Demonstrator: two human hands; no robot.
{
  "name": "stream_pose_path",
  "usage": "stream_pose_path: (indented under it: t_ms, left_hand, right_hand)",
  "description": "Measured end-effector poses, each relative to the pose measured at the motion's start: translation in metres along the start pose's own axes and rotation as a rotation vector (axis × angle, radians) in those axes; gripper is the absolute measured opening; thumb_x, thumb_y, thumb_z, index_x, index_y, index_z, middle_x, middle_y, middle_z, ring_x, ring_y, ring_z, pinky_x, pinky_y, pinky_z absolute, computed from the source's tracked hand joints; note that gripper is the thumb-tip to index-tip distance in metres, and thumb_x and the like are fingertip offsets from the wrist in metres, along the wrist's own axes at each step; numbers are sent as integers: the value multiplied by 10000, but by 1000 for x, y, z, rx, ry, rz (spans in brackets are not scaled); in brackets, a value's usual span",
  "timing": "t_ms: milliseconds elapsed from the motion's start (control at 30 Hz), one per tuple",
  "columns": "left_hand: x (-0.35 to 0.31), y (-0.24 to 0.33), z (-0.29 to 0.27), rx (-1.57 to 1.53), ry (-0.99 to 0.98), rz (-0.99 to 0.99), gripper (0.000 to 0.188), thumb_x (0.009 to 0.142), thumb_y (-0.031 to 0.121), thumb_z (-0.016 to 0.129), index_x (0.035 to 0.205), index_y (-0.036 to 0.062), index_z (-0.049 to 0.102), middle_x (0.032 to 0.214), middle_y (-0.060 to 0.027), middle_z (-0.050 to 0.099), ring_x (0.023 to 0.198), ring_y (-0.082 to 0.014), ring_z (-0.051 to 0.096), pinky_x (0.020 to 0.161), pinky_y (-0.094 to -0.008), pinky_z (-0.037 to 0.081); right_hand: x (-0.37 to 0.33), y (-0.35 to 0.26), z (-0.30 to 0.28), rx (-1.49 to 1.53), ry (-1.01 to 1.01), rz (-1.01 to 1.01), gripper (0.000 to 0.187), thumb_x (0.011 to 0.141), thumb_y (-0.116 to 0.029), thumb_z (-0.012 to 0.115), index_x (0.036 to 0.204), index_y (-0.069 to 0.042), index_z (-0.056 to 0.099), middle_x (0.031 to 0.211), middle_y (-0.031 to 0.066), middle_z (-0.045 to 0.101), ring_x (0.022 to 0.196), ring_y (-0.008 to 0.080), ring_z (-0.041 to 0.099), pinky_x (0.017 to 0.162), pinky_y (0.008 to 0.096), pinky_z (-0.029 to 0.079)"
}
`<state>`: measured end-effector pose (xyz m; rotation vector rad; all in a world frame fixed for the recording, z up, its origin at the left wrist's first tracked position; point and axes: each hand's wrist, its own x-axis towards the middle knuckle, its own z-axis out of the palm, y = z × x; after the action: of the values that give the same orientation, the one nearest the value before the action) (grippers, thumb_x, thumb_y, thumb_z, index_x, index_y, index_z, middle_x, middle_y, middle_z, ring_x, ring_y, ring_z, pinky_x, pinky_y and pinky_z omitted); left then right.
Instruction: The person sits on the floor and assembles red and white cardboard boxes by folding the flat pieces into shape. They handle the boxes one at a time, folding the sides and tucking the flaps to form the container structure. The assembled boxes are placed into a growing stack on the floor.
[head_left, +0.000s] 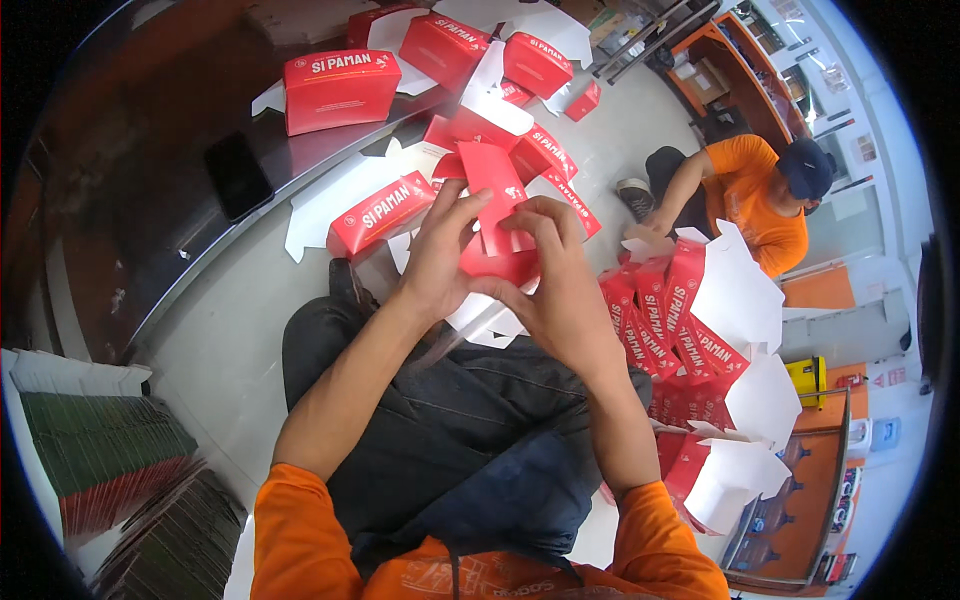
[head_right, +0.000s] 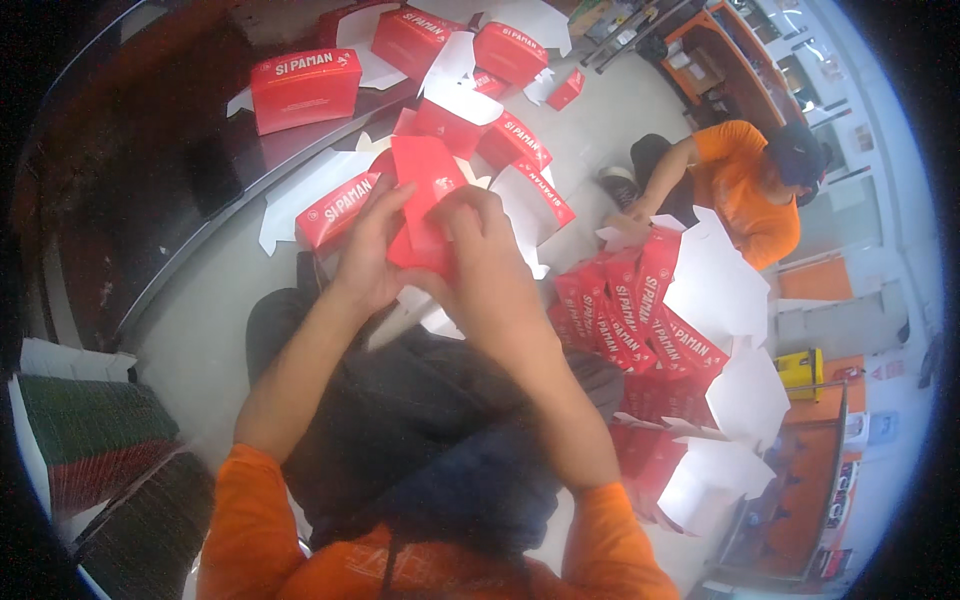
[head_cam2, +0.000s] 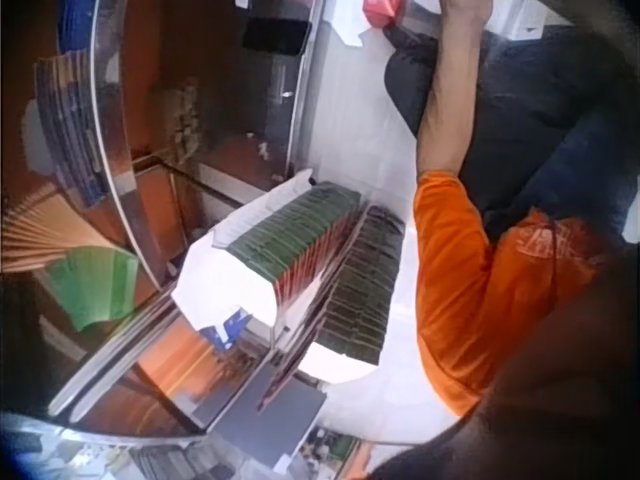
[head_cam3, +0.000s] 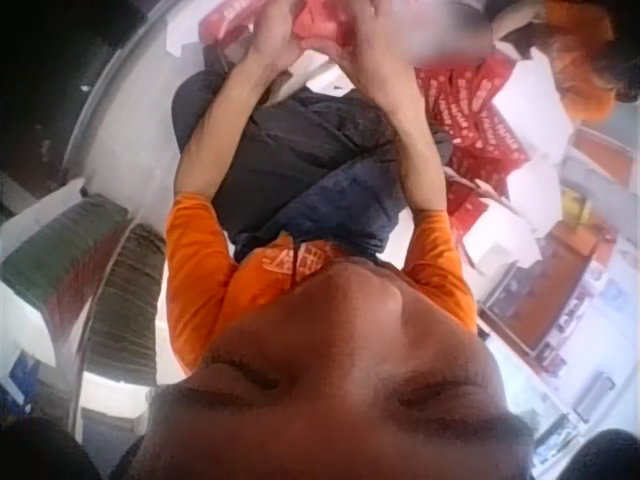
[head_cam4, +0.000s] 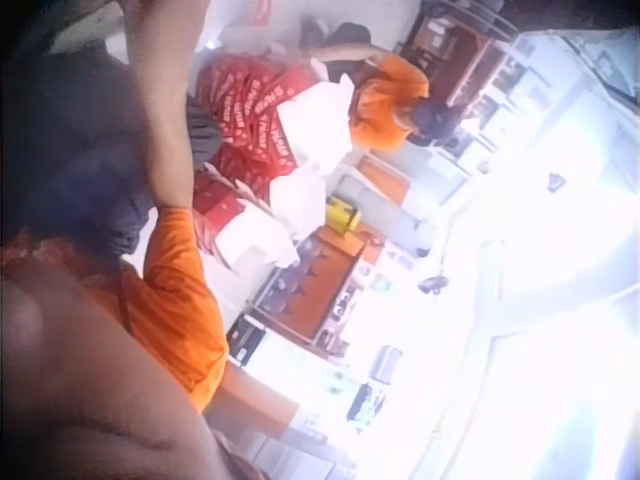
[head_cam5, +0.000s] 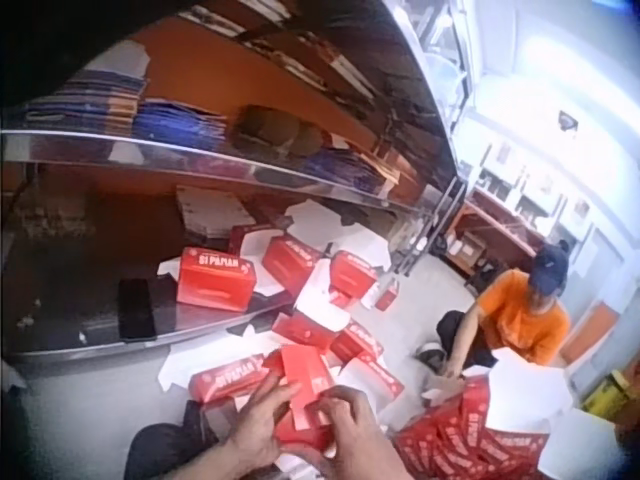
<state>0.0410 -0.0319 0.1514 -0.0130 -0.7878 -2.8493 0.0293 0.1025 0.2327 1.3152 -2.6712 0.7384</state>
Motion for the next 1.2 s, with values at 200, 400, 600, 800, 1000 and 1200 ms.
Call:
stream_pose_path:
  t_ms: [200,400,600,800,1000,1200]
  left_hand:
    - [-2,-2,3,113,66,92,269,930,158,560,1171,79,467,1116,-69,567,1020,-150,571,853,-309,493]
    - [5,6,-12,-26,187,54,225,920,119,546,1119,16,559,1051,-78,631,980,-172,617,868,-329,477]
    - [6,10,-3,-50,147,36,250,904,84,578,1145,22,551,1055,-87,637,988,-193,629,851,-349,515]
    - [0,-10,-5,34,29,33,321,885,21,581,1199,45,519,1125,-95,606,1011,-214,622,827,-386,550]
    - [2,-11,-7,60,17,88,286,883,0,560,1165,31,528,1122,-88,601,1008,-197,621,827,-367,546]
    - [1,-19,-2,6,32,137,275,880,-14,567,1149,28,530,1087,-83,612,996,-180,621,852,-341,528]
  right_hand:
    - [-5,4,6,-108,-84,-18,654,675,-37,770,1247,-51,455,1303,171,419,1151,392,498,924,437,478]
    - [-13,25,-16,205,-251,-246,505,705,39,678,1200,-29,613,1355,184,512,1301,350,445,1070,447,378]
    - [-17,50,-17,461,-2,-201,470,722,34,681,1183,-46,634,1276,148,584,1211,327,540,1004,384,434]
    - [-7,46,11,38,258,-144,442,741,-29,734,1168,-37,621,1416,177,433,1205,339,528,945,382,479]
    - [-21,46,14,-17,140,-194,461,743,-104,762,1181,-72,620,1439,206,383,1294,380,426,998,420,442]
    - [-23,44,30,-47,229,-167,477,759,-104,745,1212,-59,601,1426,243,382,1292,419,409,1019,450,416]
